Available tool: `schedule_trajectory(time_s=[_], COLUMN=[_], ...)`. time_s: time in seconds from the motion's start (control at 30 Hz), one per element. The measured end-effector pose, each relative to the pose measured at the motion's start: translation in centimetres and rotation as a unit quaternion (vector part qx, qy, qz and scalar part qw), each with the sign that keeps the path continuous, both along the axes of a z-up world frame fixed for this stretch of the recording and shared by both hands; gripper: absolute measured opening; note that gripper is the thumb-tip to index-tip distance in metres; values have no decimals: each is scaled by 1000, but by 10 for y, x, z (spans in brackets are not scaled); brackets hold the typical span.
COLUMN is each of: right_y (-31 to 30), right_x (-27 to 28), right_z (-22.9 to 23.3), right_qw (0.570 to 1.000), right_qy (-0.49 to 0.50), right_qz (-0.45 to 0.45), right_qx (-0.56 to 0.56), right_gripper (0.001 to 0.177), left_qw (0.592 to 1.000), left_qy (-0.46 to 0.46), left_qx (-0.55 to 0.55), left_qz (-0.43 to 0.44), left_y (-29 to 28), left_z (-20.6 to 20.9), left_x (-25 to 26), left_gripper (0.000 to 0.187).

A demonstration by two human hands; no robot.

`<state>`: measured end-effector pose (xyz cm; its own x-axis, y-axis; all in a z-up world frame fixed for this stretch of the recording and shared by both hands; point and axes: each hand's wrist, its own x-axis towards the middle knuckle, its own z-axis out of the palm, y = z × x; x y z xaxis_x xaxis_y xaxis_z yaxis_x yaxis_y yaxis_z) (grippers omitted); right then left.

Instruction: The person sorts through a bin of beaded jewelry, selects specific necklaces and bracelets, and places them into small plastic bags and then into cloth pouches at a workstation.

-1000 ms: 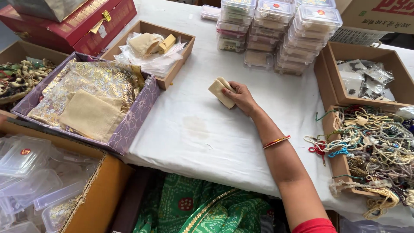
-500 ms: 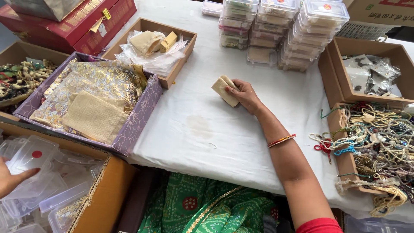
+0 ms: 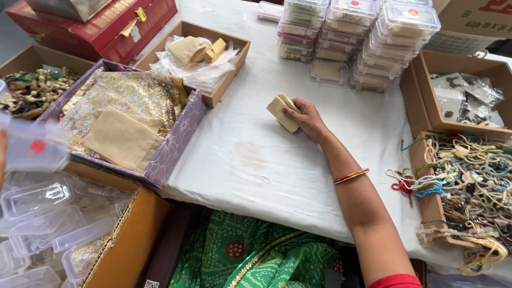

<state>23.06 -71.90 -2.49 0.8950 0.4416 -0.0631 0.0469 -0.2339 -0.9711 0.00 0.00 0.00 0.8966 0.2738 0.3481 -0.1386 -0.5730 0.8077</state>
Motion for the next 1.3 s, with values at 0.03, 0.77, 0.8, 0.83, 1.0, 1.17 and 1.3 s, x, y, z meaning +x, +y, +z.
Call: schedule_trajectory(time_s=[0.03,0.77,0.8,0.83,1.0,1.17,1.3], right_y=[1,-36,-38,-37,-33,-31,-37], right_x=[-2,45,46,46,42,33,43], right_z=[2,-30,-29,-28,-23,-19,-32], right_qw=[1000,951,950,950,953,956,954], right_qy=[-1,-124,-125,-123,-112,-103,-118], right_qz=[-4,-280,-284,-284,-280,-271,-268], right_qx=[-4,37,37,37,37,48,68], right_gripper=[49,34,34,33,33,30,29], left_qw=[1000,897,896,884,868,944,970], left_qy=[1,-31,-33,69,287,-8,-46], left_qx=[-19,378,379,397,342,270,140], left_qz=[-2,-227,-230,-235,-217,-191,-192], left_y=[-62,-534,-537,-538,-524,-514,-519], left_z=[7,49,46,43,5,-70,-62], left_x=[-6,211,207,202,215,278,274], left_gripper=[34,72,72,101,120,74,65])
